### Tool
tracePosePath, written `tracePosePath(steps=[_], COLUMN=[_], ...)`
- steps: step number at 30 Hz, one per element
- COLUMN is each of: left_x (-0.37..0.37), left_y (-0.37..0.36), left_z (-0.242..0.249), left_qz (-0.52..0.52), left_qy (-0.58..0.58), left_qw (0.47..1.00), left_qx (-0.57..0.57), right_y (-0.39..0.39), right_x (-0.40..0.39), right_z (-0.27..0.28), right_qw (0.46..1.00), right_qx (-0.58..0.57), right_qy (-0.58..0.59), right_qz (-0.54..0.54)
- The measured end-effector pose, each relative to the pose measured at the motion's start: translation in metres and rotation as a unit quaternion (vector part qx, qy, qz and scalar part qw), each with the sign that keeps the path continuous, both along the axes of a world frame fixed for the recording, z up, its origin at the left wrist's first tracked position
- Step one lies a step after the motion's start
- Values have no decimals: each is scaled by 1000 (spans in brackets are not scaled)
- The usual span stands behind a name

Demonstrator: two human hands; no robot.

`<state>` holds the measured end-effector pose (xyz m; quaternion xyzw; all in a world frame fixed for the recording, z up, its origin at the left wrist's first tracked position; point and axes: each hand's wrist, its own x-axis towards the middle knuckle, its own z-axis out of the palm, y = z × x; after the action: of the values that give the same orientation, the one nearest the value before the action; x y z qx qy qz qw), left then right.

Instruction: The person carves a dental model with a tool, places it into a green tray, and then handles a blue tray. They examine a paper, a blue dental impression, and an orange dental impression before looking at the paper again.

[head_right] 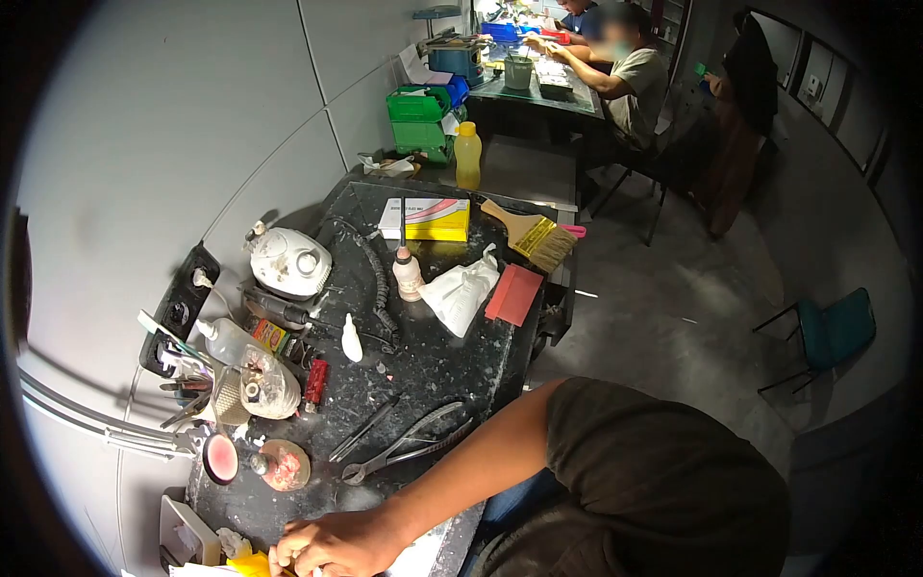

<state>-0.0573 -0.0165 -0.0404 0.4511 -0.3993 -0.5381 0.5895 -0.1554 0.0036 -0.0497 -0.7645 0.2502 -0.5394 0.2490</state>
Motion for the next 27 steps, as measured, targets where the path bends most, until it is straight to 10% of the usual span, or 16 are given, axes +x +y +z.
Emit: tracePosePath(steps=[27], left_x=[-1], left_y=[4], left_z=[-1], left_qz=[-1], left_qy=[8], left_qw=[1000], left_qx=[1], right_y=[2], right_x=[-2], right_z=[5], right_qw=[1000], right_qx=[5], right_qy=[-11], right_qz=[-21])
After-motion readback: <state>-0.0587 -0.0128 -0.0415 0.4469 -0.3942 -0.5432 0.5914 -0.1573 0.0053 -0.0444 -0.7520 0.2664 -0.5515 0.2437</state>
